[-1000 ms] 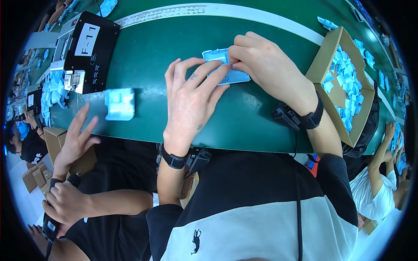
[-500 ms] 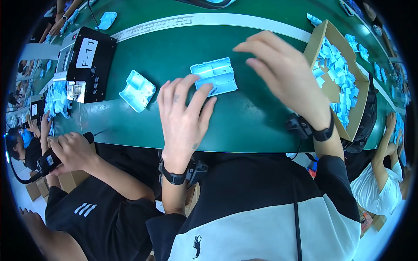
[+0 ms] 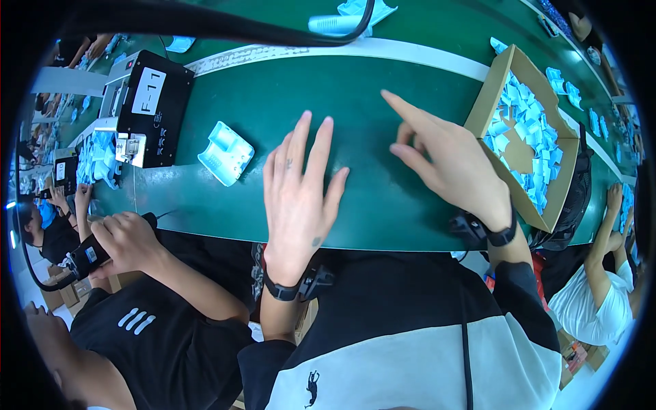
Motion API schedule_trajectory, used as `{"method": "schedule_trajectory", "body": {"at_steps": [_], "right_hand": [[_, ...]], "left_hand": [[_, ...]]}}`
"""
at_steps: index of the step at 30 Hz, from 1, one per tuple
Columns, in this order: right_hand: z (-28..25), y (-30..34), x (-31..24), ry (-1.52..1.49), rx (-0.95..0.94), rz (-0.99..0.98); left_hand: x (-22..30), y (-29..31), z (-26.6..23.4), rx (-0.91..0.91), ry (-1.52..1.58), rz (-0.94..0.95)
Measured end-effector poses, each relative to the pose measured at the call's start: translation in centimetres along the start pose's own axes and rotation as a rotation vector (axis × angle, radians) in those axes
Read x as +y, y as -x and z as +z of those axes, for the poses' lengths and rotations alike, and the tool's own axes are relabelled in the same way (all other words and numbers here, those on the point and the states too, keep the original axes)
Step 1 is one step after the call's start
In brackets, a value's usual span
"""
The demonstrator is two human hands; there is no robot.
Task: The person picks up a blue plastic housing and a small blue component by hand, presses the component into the housing, and sets the assembled unit on the conveyor belt.
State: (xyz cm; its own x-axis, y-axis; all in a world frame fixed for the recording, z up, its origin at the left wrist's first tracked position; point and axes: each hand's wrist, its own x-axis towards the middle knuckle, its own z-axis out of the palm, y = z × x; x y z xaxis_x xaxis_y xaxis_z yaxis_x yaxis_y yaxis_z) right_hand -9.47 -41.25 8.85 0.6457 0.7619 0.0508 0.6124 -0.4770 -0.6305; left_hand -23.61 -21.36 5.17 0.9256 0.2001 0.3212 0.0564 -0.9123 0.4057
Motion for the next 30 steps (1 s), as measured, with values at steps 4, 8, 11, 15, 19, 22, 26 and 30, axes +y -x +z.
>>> {"method": "schedule_trajectory", "body": {"at_steps": [4,8,11,15,19,22,26,30], "right_hand": [[-3.8,3.0,1.7,-0.090,0.144,0.154],[-7.6,6.2,4.1,0.176,0.315,0.314],[-8.1,8.9,8.4,0.353,0.279,0.450],[-7.7,9.8,10.4,0.438,0.119,0.481],[-7.9,8.3,10.3,0.256,0.048,0.493],[-7.9,8.0,9.0,0.281,0.156,0.500],[-8.0,6.7,6.3,0.112,0.432,0.523],[-7.3,5.2,3.4,-0.200,0.451,0.380]], "left_hand": [[-2.6,1.4,-2.2,0.057,-0.079,-0.097],[-6.3,3.5,-3.2,0.248,-0.351,-0.245],[-7.0,4.3,-3.5,0.112,-0.306,-0.406],[-4.5,2.8,-2.7,-0.068,0.014,-0.344],[-4.1,2.5,-2.4,0.122,0.154,-0.171],[-4.8,1.3,-2.2,0.103,-0.053,-0.157],[-4.7,0.6,-0.7,0.035,0.001,-0.140],[-3.3,0.4,0.0,0.033,0.140,-0.100]]}}
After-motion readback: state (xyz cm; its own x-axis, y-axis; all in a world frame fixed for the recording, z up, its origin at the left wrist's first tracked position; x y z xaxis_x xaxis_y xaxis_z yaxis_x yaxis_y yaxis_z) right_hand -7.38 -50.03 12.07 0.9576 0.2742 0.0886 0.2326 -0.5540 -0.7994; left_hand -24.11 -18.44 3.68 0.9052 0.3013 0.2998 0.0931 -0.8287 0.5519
